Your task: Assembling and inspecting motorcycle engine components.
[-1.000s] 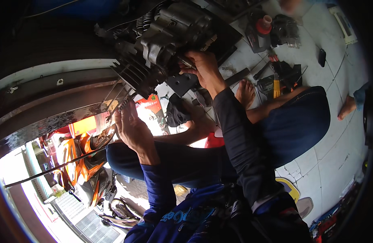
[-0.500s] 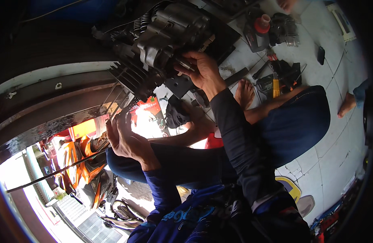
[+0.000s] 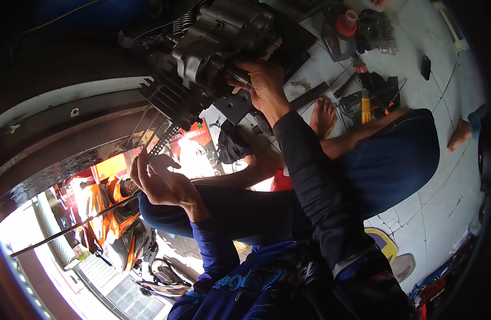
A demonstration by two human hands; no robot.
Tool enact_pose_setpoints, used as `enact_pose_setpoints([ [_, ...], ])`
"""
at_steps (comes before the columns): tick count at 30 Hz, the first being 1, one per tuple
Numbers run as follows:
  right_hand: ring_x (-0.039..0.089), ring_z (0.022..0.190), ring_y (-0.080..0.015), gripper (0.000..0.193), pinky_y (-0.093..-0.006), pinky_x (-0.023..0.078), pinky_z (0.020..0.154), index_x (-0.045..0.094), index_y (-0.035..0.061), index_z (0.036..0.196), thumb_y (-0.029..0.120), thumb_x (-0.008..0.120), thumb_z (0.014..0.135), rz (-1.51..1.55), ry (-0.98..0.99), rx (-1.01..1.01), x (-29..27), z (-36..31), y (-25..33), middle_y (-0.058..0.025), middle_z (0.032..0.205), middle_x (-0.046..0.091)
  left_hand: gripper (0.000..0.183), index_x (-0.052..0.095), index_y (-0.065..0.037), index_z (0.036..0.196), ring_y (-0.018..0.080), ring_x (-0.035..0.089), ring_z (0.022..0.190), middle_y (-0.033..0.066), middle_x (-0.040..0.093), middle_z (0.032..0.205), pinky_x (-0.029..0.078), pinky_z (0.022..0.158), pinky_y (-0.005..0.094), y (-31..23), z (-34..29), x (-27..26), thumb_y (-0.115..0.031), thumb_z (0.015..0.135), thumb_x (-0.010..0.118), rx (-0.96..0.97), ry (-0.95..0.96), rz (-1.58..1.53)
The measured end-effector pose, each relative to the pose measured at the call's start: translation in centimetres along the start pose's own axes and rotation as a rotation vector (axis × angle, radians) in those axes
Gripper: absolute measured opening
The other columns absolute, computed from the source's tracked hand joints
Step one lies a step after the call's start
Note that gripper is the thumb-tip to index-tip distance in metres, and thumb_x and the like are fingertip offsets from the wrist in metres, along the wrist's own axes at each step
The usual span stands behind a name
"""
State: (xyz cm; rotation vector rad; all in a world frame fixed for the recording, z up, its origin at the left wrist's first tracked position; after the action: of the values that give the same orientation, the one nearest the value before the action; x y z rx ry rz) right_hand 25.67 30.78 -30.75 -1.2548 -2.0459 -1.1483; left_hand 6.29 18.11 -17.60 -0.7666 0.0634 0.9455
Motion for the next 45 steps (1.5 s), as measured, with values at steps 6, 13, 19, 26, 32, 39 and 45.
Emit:
enact_pose_setpoints([
  [6, 0.071, 0.072, -0.0327, 0.023, -0.0437, 0.063, 0.06, 0.063, -0.0071, 0.109, 0.007, 0.06, 0.091, -0.155, 0.026, 0.051, 0.6, -0.4, -0.1, -0.019, 0.096, 0.07, 0.022, 0.062, 0.009, 0.11, 0.0207, 0.067, 0.071, 0.0156, 0.056, 0.109, 0.056, 0.048, 0.0255, -1.1, 1.1, 0.1, -0.006, 0.095, 0.058, -0.1, 0.052, 0.007],
  [13, 0.071, 0.073, -0.0364, 0.026, -0.0452, 0.063, 0.06, 0.062, -0.0104, 0.107, 0.011, 0.054, 0.095, -0.212, 0.052, 0.143, -0.1, 0.7, -0.1, -0.0228, 0.092, 0.069, 0.016, 0.062, 0.007, 0.105, 0.0257, 0.072, 0.074, 0.0138, 0.065, 0.099, 0.062, 0.065, 0.03, -0.2, 1.8, -0.4, 0.002, 0.092, 0.055, -0.076, 0.053, 0.234],
  [19, 0.071, 0.071, -0.034, 0.022, -0.0445, 0.063, 0.06, 0.063, -0.0107, 0.102, 0.006, 0.061, 0.089, -0.248, 0.105, 0.135, -0.4, 1.3, 0.8, -0.0216, 0.089, 0.07, 0.015, 0.067, 0.003, 0.101, 0.0172, 0.069, 0.077, 0.0105, 0.064, 0.099, 0.06, 0.066, 0.0277, -0.2, 1.9, -0.8, -0.002, 0.086, 0.066, -0.105, 0.088, 0.328],
  [26, 0.07, 0.059, -0.0264, 0.02, -0.0356, 0.061, 0.048, 0.065, -0.0083, 0.098, 0.008, 0.065, 0.087, -0.497, 0.012, -0.017, 0.1, 0.1, 1.3, -0.0183, 0.079, 0.07, 0.015, 0.062, 0.006, 0.098, 0.0232, 0.071, 0.07, 0.0144, 0.068, 0.084, 0.062, 0.063, 0.0311, -0.3, 2.1, -0.4, 0.004, 0.084, 0.067, -0.307, 0.023, 0.117],
  [32, 0.07, 0.059, -0.0293, 0.019, -0.0379, 0.061, 0.048, 0.065, -0.0085, 0.099, 0.007, 0.063, 0.088, -0.378, 0.056, 0.098, 0.7, 0.0, 0.7, -0.0195, 0.079, 0.069, 0.016, 0.061, 0.004, 0.099, 0.0229, 0.071, 0.068, 0.0112, 0.068, 0.081, 0.061, 0.062, 0.0305, 0.1, 2.3, -1.1, 0.005, 0.084, 0.068, -0.259, -0.037, 0.024],
  [39, 0.071, 0.066, -0.0333, 0.022, -0.0417, 0.063, 0.053, 0.062, -0.0125, 0.104, 0.003, 0.059, 0.089, -0.215, 0.15, 0.155, -0.6, 1.1, 1.2, -0.0223, 0.085, 0.069, 0.016, 0.062, 0.004, 0.103, 0.0217, 0.071, 0.07, 0.013, 0.07, 0.082, 0.06, 0.065, 0.0301, 0.4, 2.6, -1.0, -0.002, 0.088, 0.065, -0.233, -0.016, 0.085],
  [45, 0.071, 0.067, -0.0326, 0.026, -0.0419, 0.063, 0.053, 0.061, -0.0122, 0.108, 0.002, 0.062, 0.086, -0.378, 0.097, 0.072, -0.4, 1.6, 0.5, -0.0218, 0.09, 0.069, 0.023, 0.058, 0.007, 0.111, 0.0238, 0.071, 0.073, 0.0193, 0.071, 0.082, 0.06, 0.07, 0.0317, -0.3, 2.9, -0.9, -0.006, 0.093, 0.059, -0.334, 0.02, 0.047],
])
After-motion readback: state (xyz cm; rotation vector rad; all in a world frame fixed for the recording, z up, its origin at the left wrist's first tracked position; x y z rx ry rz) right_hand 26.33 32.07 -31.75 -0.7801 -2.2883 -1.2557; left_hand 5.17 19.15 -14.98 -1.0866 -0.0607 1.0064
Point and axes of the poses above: each hand's wrist, its own z-axis towards the middle knuckle, its own x-axis out of the palm, y = z × x, the point moved 2 cm from there along z, towards the middle knuckle
